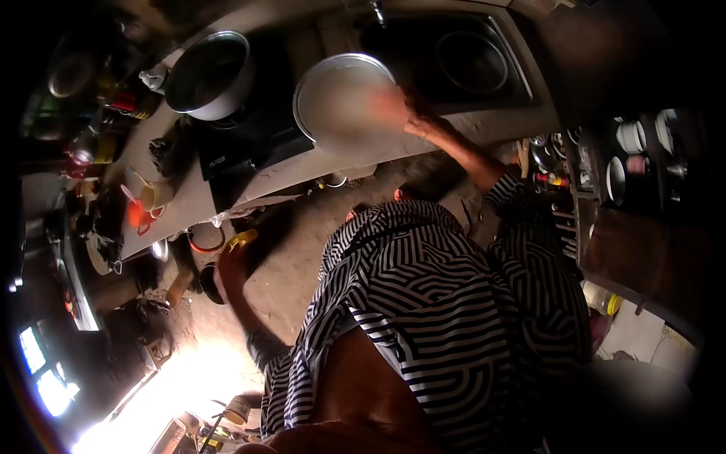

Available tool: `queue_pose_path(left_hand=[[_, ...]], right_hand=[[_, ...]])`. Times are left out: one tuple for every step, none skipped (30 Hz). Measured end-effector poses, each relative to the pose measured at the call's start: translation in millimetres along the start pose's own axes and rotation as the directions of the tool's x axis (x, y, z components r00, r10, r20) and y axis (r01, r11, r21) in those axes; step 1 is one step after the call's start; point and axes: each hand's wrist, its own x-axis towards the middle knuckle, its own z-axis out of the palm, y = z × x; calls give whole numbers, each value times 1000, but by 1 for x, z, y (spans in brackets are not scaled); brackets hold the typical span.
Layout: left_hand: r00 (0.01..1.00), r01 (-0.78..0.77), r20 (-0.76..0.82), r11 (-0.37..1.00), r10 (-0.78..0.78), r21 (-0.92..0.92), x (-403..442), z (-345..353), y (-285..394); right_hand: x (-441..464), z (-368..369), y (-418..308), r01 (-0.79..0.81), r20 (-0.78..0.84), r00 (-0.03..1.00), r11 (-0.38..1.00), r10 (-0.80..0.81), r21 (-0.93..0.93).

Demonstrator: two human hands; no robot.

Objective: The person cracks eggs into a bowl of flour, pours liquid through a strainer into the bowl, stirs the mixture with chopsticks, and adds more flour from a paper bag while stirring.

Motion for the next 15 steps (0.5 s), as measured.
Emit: queue_pose_path(left_hand=[[963,126,243,992,-116,-26,24,36,-12],[895,214,418,972,-156,-96,35,91,-16],[855,236,465,971,-231,49,46,146,-14],[850,272,463,962,-252,23,51,195,-16],[843,275,470,961,-260,37,50,232,-9],[835,276,482,960,-265,51,54,258,-3],[830,277,490,959,-268,57,67,272,-5],[794,312,537,949,-286,43,81,281,-10],[758,348,579,937,-300,29,92,283,-18],[759,351,577,936,-302,28,103,279,-30],[717,74,682,989,-141,127,115,275,-44],[619,-215,785,959,-14,186,123,273,-51],[622,-211,783,959,-19,190,120,276,-46],[723,120,683,993,-103,22,113,281,-37],[756,272,634,959,-161,-81,112,283,-37]], right_hand=[[-1,10,-12,17,-14,1000,1000,-17,24],[11,16,-43,-166,10,986,963,168,211],[22,20,-59,-333,63,940,862,335,383],[29,24,-58,-335,60,939,862,339,380],[38,27,-48,-209,-7,976,949,217,236],[51,26,-28,-76,-56,995,994,80,75],[47,32,21,-68,-129,989,996,75,57],[42,38,70,-63,-202,977,997,69,37],[37,14,33,-223,-98,970,975,222,9],[30,2,4,-372,6,928,928,373,-35],[18,8,-15,-253,29,966,917,257,308],[8,14,-32,-119,10,990,777,143,618],[11,23,-50,-183,29,983,925,184,332],[17,39,-41,-54,-3,998,969,57,239],[26,40,-36,-12,-2,1000,993,12,118]])
